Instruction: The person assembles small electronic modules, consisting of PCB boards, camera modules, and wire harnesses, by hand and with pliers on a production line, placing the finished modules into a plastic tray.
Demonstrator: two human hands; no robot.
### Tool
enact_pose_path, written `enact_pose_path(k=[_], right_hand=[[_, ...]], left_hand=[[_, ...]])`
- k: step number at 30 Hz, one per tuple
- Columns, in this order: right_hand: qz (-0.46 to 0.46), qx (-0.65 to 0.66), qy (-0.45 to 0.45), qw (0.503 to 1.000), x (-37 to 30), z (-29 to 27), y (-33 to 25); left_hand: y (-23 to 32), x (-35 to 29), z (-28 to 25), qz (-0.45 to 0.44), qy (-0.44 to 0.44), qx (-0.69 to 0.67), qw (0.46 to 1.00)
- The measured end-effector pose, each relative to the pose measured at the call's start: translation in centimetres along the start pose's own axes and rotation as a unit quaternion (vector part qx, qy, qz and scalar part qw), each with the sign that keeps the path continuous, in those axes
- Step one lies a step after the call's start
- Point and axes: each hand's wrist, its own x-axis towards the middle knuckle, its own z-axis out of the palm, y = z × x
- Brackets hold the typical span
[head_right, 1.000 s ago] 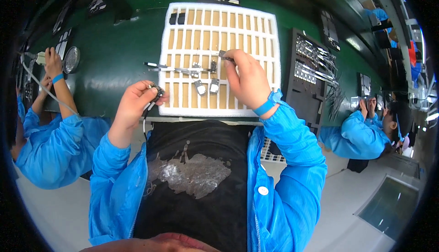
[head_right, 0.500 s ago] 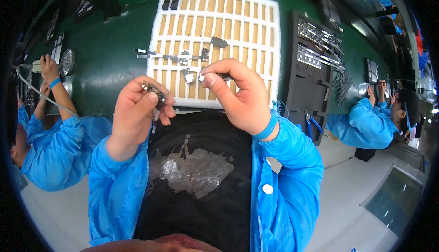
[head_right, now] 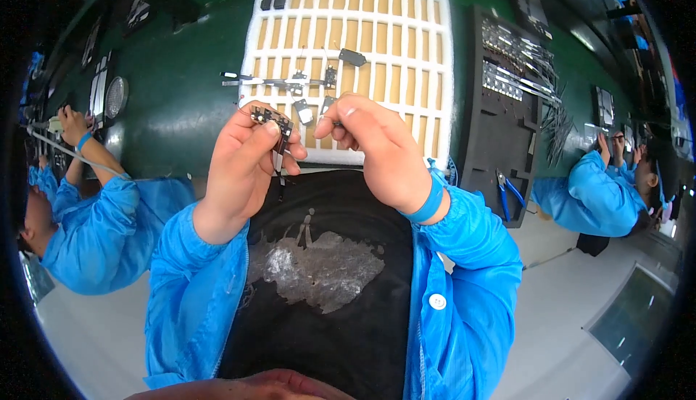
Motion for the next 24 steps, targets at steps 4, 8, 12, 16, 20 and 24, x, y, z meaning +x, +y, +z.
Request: enact_pose_path(k=[4,8,12,16,20,24], right_hand=[[-0.071,-0.096,-0.002,0.993,-0.2,0.5,-0.4],[-0.167,-0.244,0.001,0.955,-0.4,0.7,-0.9],[-0.196,-0.304,0.008,0.932,-0.7,1.3,-1.6],[-0.22,-0.324,0.015,0.92,-0.6,1.3,-1.5],[-0.238,-0.363,0.011,0.901,-0.5,1.2,-1.6],[-0.253,-0.373,0.022,0.892,-0.5,1.5,-1.6]], left_hand=[[-0.2,0.1,-0.3,-0.008,-0.014,-0.018,1.0],[-0.2,0.1,-0.2,-0.008,-0.025,-0.043,0.999],[-0.3,0.2,0.2,-0.01,-0.012,-0.044,0.999],[-0.4,0.2,0.5,0.008,-0.002,-0.049,0.999],[-0.6,0.2,0.5,0.02,0.007,-0.048,0.999],[-0.9,0.2,0.7,0.032,0.009,-0.05,0.998]])
